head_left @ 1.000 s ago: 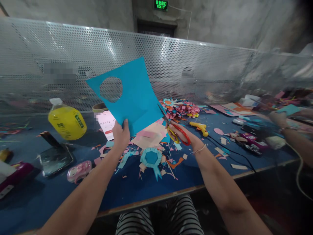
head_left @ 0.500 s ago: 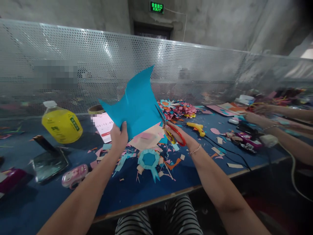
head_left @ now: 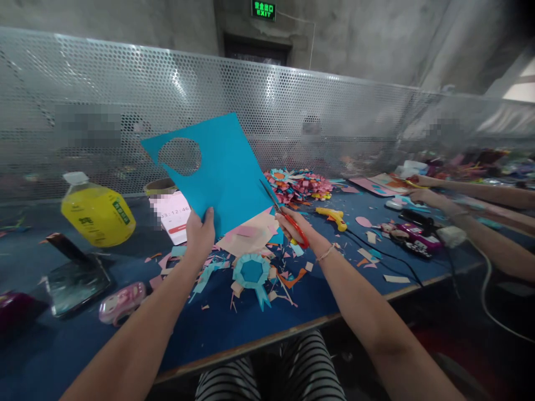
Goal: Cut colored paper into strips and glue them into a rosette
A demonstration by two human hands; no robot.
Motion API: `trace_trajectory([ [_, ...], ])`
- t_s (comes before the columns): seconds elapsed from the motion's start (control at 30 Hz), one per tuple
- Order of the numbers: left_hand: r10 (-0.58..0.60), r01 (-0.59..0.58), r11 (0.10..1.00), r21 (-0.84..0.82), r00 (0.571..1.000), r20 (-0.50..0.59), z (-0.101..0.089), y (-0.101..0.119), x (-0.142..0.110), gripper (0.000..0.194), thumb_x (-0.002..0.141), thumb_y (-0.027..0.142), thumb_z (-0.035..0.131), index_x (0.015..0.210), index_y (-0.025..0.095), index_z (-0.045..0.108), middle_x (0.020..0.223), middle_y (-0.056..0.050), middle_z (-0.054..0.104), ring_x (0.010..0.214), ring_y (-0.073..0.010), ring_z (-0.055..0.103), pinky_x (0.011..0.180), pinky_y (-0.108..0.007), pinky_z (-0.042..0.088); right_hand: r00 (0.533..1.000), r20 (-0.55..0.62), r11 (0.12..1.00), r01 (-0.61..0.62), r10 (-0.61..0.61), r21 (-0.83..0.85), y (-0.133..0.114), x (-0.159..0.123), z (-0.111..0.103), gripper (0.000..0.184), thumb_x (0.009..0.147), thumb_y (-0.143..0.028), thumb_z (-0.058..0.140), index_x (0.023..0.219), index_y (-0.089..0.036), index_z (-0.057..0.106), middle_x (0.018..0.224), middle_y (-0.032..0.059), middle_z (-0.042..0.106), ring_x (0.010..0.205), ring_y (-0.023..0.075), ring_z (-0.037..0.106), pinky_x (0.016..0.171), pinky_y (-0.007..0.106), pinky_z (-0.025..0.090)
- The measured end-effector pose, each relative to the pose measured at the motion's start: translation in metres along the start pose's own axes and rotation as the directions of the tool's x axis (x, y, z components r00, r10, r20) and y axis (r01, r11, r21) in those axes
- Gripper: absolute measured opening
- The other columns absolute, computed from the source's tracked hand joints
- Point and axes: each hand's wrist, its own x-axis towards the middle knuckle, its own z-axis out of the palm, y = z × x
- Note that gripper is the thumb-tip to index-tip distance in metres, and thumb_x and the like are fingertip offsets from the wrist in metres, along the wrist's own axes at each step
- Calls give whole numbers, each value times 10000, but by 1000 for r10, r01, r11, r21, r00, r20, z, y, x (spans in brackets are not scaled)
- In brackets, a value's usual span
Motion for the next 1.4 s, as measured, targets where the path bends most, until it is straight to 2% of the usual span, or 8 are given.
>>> trace_trajectory([
  [0.17, 2, -2, 1000, -3, 1000, -1, 2, -4, 2, 343, 822, 395, 467, 1091, 213, 578, 1079, -133, 617, 1039, -316, 553, 880, -471, 443, 993, -90, 955, 49, -79, -293, -3, 1, 1, 294, 870, -479, 379, 769, -206, 425, 510, -49, 414, 416, 82, 399, 413, 215, 332],
  [0.3, 11, -11, 1000, 8, 1000, -3, 2, -5, 2, 341, 823, 381, 459, 1081, 197, 587, 1093, -138, 616, 1058, -316, 546, 908, -471, 424, 989, -128, 928, 24, -77, -372, -5, 2, 1, 287, 857, -450, 399, 727, -197, 440, 500, -32, 422, 437, 92, 414, 432, 220, 320],
  [0.5, 37, -37, 999, 2, 999, 10, 3, -7, 1, 340, 828, 391, 448, 1066, 201, 598, 1106, -142, 614, 1056, -312, 547, 900, -453, 423, 988, -139, 954, 23, -68, -298, 1, 4, 4, 293, 846, -459, 430, 700, -205, 428, 505, -27, 413, 449, 91, 398, 413, 215, 292],
  [0.67, 25, -25, 1000, 12, 1000, 15, 4, -9, 1, 315, 829, 388, 454, 1064, 222, 583, 1084, -129, 617, 1007, -292, 568, 844, -423, 451, 991, -130, 992, 18, -34, -124, 3, 4, 9, 319, 828, -502, 459, 705, -214, 398, 518, -46, 408, 427, 78, 370, 388, 214, 298],
  [0.8, 10, -12, 999, 35, 999, 41, 4, -8, 0, 331, 832, 384, 447, 1078, 202, 573, 1077, -144, 617, 922, -286, 590, 771, -416, 469, 1000, 27, 994, -12, 9, 110, -4, 1, 9, 367, 825, -531, 448, 657, -208, 397, 471, -64, 399, 368, 67, 368, 374, 216, 325],
  [0.9, 3, -5, 999, 38, 999, 49, 5, -8, -1, 358, 822, 392, 462, 1104, 194, 557, 1068, -152, 617, 930, -290, 588, 768, -418, 471, 985, 171, 977, -72, 38, 200, -7, -1, 7, 400, 832, -539, 429, 621, -199, 422, 439, -61, 407, 358, 71, 396, 372, 212, 352],
  [1.2, 42, -43, 999, 19, 997, 61, 7, -6, -5, 374, 797, 392, 499, 1108, 187, 535, 954, -143, 626, 950, -302, 586, 799, -426, 473, 984, 178, 984, -50, 19, 173, -9, 0, 1, 401, 846, -479, 403, 584, -182, 463, 428, -41, 446, 356, 78, 432, 377, 206, 385],
  [1.4, -2, -5, 996, 92, 997, 72, 6, -4, -4, 385, 822, 413, 453, 1095, 155, 538, 932, -163, 625, 904, -320, 596, 771, -456, 472, 998, 57, 995, -31, 26, 95, 0, 4, 5, 359, 830, -454, 447, 581, -196, 427, 434, -38, 451, 385, 76, 435, 404, 200, 380],
])
